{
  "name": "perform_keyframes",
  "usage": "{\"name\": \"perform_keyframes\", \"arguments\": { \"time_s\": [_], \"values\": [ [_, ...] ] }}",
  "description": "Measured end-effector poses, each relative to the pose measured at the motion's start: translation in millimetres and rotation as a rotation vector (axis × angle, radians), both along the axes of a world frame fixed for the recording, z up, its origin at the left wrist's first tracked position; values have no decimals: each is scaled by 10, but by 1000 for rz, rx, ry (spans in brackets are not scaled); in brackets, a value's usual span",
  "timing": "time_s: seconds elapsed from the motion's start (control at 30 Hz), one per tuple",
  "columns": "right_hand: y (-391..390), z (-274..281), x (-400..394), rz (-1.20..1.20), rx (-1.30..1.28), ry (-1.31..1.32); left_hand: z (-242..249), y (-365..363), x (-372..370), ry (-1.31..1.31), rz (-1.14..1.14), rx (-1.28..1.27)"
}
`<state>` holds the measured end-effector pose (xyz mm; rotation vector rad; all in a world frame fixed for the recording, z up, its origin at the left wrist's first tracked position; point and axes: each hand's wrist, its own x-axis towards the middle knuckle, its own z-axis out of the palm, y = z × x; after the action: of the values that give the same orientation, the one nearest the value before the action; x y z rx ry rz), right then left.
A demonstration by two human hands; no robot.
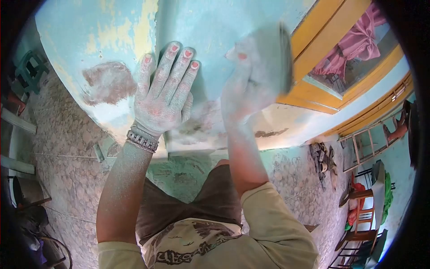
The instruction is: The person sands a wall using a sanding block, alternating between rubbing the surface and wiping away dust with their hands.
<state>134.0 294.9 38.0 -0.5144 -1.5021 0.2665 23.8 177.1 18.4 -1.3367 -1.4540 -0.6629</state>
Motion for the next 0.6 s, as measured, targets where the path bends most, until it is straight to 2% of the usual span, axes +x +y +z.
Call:
{"name": "perform_keyframes", "arguments": {
  "time_s": [0.1,0.17,0.23,0.33,0.43,0.53,0.6],
  "values": [
    [-112,-339,90,66,175,-83,-10,9,-9,-13,-13,13],
    [-51,-491,73,7,271,-119,2,9,2,-21,-35,26],
    [25,-165,16,-71,83,-45,-22,16,-4,14,-33,57],
    [-52,336,-120,8,18,130,-43,-13,-18,56,-87,84],
    [27,-216,-42,23,124,-9,-88,-23,-95,121,-190,58],
    [-12,-350,-42,27,203,-79,-109,6,-118,79,-282,99],
    [-18,246,-176,44,221,-2,-103,4,-113,58,-326,92]
  ]
}}
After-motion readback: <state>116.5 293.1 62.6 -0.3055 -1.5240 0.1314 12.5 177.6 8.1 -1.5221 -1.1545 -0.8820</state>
